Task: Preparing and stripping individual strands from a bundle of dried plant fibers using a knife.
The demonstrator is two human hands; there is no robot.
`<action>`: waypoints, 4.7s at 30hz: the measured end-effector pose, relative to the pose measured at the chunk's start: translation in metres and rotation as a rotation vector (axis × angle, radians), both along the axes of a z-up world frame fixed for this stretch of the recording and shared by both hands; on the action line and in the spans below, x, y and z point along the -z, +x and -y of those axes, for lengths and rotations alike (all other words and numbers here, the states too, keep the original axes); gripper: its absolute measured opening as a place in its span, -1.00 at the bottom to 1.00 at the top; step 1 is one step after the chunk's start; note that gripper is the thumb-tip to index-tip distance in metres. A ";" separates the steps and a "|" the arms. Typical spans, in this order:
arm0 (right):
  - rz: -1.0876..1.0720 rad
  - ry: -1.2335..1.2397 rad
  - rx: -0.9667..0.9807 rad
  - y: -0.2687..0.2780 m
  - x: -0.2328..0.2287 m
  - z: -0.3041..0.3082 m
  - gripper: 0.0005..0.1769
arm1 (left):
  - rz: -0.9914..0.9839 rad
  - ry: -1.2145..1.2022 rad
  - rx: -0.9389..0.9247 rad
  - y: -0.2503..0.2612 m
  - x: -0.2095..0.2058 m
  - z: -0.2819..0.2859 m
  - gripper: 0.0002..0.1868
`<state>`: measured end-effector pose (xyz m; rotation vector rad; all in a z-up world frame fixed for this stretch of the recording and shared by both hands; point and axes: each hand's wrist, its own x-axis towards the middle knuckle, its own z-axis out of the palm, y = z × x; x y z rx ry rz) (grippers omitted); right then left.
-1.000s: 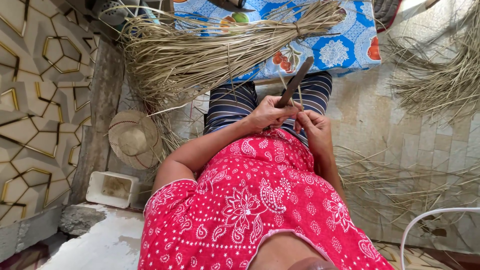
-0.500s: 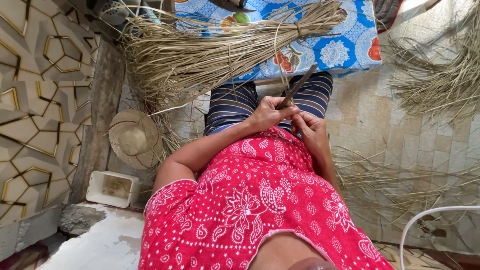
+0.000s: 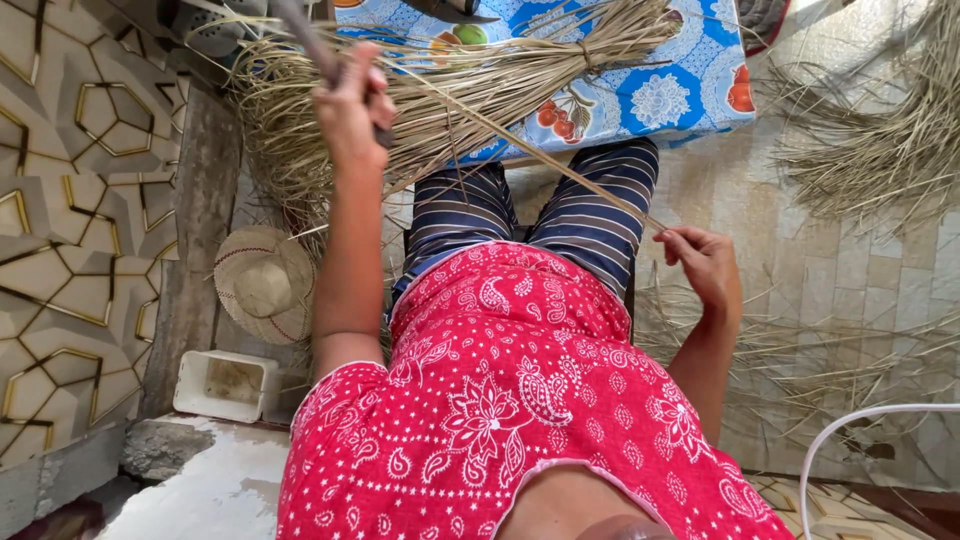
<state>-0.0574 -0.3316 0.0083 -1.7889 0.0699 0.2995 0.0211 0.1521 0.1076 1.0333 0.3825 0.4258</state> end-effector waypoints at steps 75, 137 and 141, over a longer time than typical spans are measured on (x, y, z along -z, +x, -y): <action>0.127 0.406 1.913 -0.037 0.171 0.229 -0.88 | 0.086 0.229 1.403 0.030 -0.057 0.165 -0.63; 1.002 0.898 -0.915 -0.072 -0.200 -0.151 -0.59 | -0.162 -0.235 1.328 -0.025 0.171 0.086 -0.60; 1.025 0.843 -0.872 -0.073 -0.212 -0.149 -0.76 | -0.164 -0.235 1.336 -0.024 0.170 0.086 -0.60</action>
